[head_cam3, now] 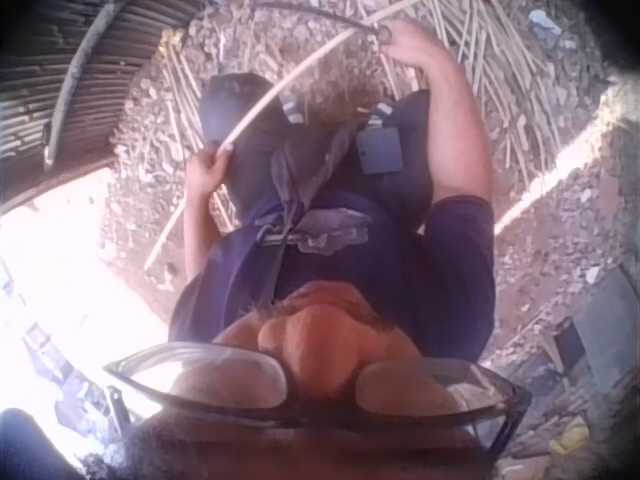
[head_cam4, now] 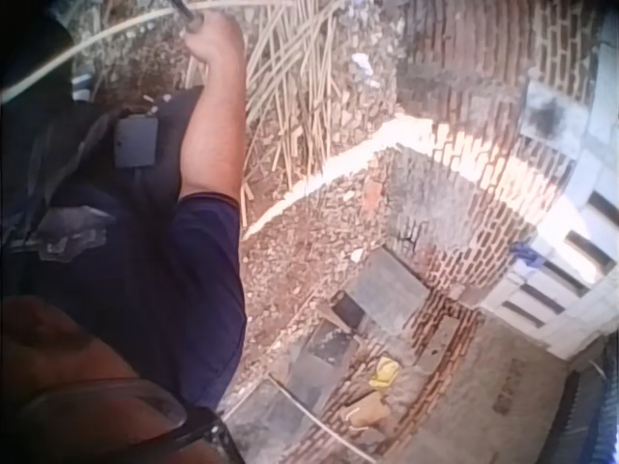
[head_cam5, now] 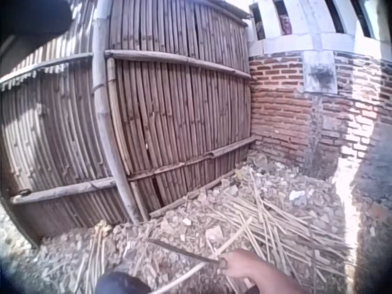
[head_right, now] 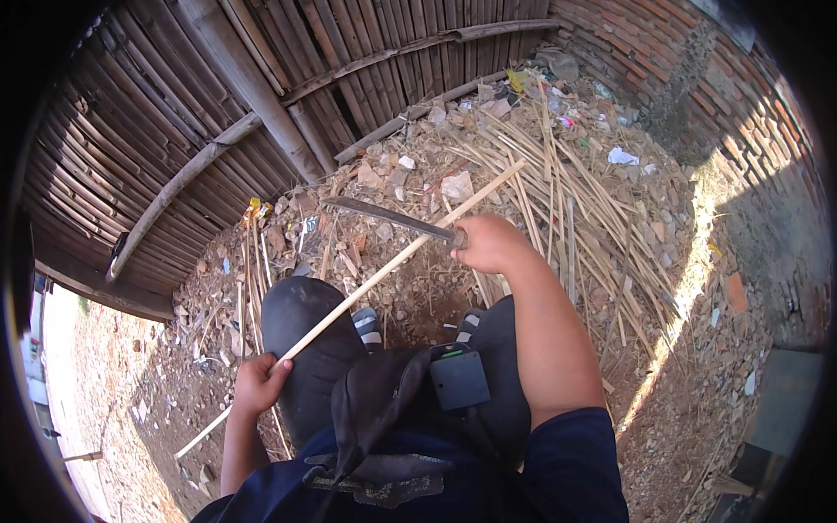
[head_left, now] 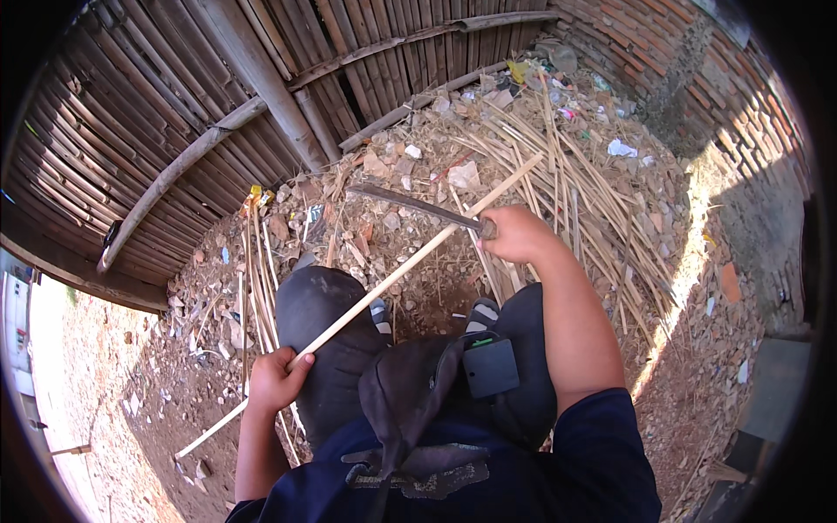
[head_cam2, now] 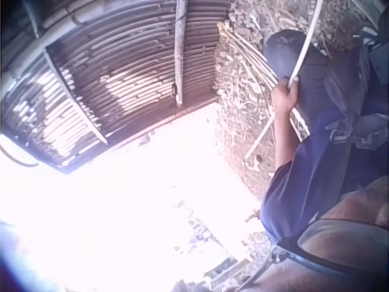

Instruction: The person holds a thin bamboo strip and uses a curved blade to shave and smooth the surface of the wood while seated outdoors.

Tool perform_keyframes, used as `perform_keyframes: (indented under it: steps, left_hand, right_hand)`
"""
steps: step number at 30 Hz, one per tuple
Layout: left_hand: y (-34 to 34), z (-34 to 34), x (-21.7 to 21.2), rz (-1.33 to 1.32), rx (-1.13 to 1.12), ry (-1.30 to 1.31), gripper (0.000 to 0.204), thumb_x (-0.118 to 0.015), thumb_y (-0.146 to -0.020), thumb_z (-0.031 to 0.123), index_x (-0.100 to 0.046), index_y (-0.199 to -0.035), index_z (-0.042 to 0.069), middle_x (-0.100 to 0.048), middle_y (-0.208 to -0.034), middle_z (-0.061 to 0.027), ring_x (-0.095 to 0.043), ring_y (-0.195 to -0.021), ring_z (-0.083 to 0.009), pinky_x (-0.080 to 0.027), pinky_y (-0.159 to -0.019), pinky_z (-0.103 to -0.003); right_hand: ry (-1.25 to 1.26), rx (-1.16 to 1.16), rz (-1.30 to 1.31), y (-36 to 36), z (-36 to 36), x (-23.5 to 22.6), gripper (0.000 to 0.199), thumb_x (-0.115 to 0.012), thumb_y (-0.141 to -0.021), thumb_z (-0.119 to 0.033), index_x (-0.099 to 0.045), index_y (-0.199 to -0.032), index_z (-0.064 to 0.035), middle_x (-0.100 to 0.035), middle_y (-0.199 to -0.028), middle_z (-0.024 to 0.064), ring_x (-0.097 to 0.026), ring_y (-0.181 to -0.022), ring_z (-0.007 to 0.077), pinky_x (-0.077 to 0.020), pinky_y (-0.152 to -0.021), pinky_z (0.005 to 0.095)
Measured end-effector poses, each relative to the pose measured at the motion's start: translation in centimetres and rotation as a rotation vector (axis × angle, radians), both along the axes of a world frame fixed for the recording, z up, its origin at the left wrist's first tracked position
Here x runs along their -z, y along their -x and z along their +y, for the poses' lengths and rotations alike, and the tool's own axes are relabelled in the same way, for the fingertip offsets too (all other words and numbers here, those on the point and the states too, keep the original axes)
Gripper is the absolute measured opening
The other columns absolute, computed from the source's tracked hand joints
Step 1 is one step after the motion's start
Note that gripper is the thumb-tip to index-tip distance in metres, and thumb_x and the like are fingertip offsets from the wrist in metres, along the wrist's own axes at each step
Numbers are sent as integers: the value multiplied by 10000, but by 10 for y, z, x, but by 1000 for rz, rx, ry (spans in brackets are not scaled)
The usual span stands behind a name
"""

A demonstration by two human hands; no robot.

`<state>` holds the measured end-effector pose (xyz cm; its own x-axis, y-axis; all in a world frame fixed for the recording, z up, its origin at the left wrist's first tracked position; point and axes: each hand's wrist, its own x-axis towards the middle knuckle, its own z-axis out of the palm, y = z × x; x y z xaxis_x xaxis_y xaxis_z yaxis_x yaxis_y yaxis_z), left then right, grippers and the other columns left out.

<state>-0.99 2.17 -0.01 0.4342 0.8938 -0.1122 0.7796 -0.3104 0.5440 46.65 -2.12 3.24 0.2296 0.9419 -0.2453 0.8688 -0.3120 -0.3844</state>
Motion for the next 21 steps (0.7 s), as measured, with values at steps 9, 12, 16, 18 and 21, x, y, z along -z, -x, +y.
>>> perform_keyframes:
  steps: [9, 12, 16, 18, 21]
  left_hand:
    - [-1, -2, 0, -33, -9, 4, 505, -756, -913, 383, -536, -634, 25, -507, -506, -128, -515, -452, -283, -416, -492, -409]
    - [-3, -3, -1, -24, -13, -20, 496, -755, -913, 374, -539, -636, 23, -512, -510, -131, -522, -454, -287, -418, -492, -409]
    - [-2, -3, -3, 16, 5, -44, 491, -749, -916, 370, -544, -638, 21, -519, -515, -141, -541, -461, -307, -425, -495, -414]
    - [-2, -3, -2, 9, -5, -26, 493, -747, -916, 376, -545, -638, 23, -522, -515, -144, -548, -466, -319, -429, -498, -419]
    - [-1, -4, -1, 8, -19, -13, 495, -744, -916, 387, -546, -639, 27, -528, -517, -151, -563, -480, -345, -439, -505, -430]
  right_hand:
    - [-16, 21, 77, -2, 0, -8, 522, -793, -832, -336, -677, -1279, -93, -704, -1128, 222, -669, -1089, 386, -533, -941, 471]
    - [-16, 34, 27, -5, 0, -2, 517, -792, -834, -341, -681, -1286, -115, -708, -1098, 226, -671, -1083, 390, -534, -929, 480]
    - [-47, -4, -68, 11, 0, 1, 509, -787, -840, -344, -681, -1282, -116, -710, -1092, 225, -671, -1082, 395, -530, -926, 487]
    - [51, -124, -39, 22, 2, -7, 505, -779, -850, -350, -678, -1284, -115, -713, -1100, 212, -671, -1089, 392, -529, -931, 485]
    - [57, -129, 54, 6, 11, 6, 510, -787, -835, -346, -681, -1265, -93, -711, -1129, 211, -669, -1095, 387, -526, -941, 478]
